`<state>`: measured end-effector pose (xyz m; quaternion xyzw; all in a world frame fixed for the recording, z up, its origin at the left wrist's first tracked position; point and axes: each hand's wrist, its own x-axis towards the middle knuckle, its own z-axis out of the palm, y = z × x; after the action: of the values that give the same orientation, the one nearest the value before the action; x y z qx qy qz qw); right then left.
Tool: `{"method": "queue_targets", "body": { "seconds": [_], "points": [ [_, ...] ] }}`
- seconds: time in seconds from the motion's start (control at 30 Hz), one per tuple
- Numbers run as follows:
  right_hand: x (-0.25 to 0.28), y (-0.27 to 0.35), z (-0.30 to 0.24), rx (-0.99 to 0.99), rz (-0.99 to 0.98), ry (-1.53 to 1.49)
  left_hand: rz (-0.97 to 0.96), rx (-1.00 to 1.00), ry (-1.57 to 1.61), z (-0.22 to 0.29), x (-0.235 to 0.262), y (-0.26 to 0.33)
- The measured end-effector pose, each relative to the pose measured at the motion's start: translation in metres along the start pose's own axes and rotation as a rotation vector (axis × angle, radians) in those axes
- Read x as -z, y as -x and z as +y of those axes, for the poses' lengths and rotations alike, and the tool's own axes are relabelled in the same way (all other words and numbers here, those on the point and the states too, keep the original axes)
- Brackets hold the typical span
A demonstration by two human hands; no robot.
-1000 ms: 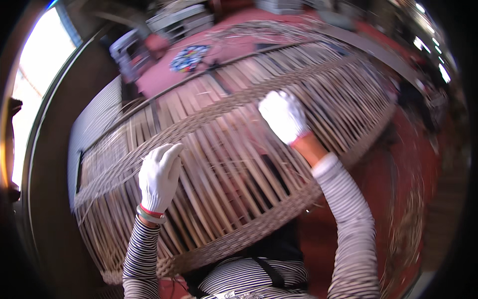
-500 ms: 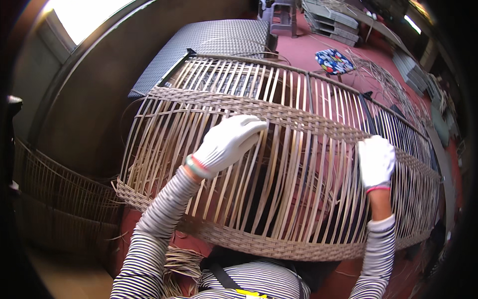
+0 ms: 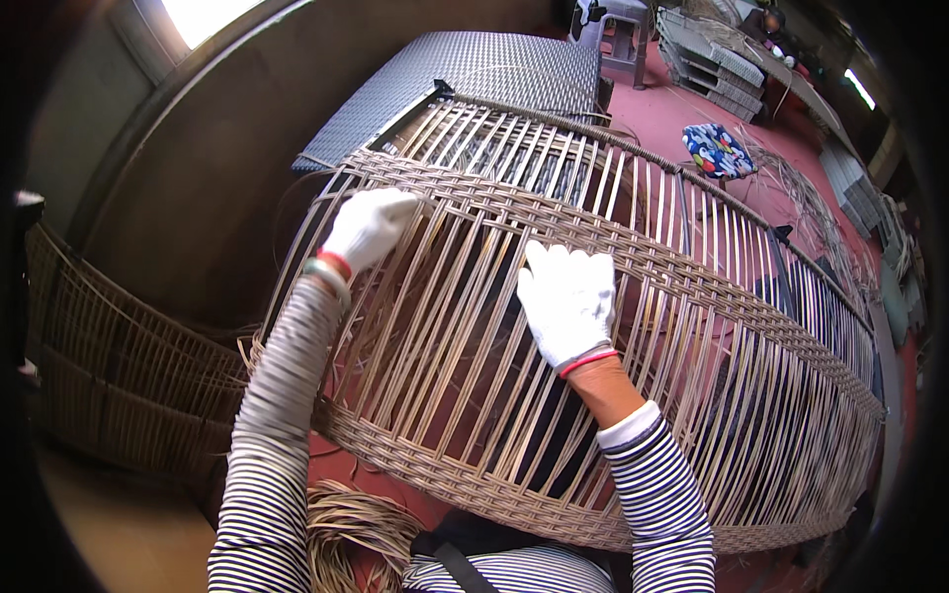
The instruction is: The person weaves thin flexible strips through the vertical ribs of a large basket frame, working around the circumference. They repeatedly pull strips through gaps, tighten them, and adjust the frame orientation to continue the weave.
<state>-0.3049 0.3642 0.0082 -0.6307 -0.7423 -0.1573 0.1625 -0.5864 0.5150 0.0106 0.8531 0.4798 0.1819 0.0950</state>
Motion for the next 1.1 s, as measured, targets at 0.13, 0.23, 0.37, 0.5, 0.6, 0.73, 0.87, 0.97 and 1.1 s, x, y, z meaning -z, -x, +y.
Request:
{"method": "queue_targets", "body": {
  "seconds": [0.13,0.23,0.37,0.5,0.6,0.73,0.87,0.97,1.1],
  "points": [
    [-0.004,0.01,0.006,0.111,0.217,-0.117,-0.097,-0.293,0.036,-0.011,0.034,-0.007],
    [0.003,0.007,0.005,0.055,0.142,-0.157,0.246,-0.09,0.191,-0.021,0.055,0.031],
    [0.021,0.001,-0.007,0.066,0.306,-0.046,0.378,-0.01,-0.114,-0.046,0.07,0.076],
    [0.026,-0.016,-0.031,-0.004,0.134,-0.431,0.286,-0.035,0.101,-0.067,0.068,0.066],
    [0.005,-0.041,-0.058,0.175,0.039,-0.357,0.239,-0.015,0.125,-0.08,0.06,0.035],
    [-0.027,-0.055,-0.071,0.033,-0.073,-0.452,0.254,-0.071,0.04,-0.093,0.053,0.003],
    [-0.043,-0.048,-0.073,-0.029,0.087,-0.544,0.107,-0.057,-0.027,-0.098,0.072,-0.007],
    [-0.04,-0.052,-0.073,-0.056,0.029,-0.531,0.061,-0.064,-0.176,-0.076,0.085,0.005],
    [-0.033,-0.08,-0.076,-0.214,-0.258,-0.566,0.481,-0.207,-0.434,-0.02,0.073,0.027]
  ]
}}
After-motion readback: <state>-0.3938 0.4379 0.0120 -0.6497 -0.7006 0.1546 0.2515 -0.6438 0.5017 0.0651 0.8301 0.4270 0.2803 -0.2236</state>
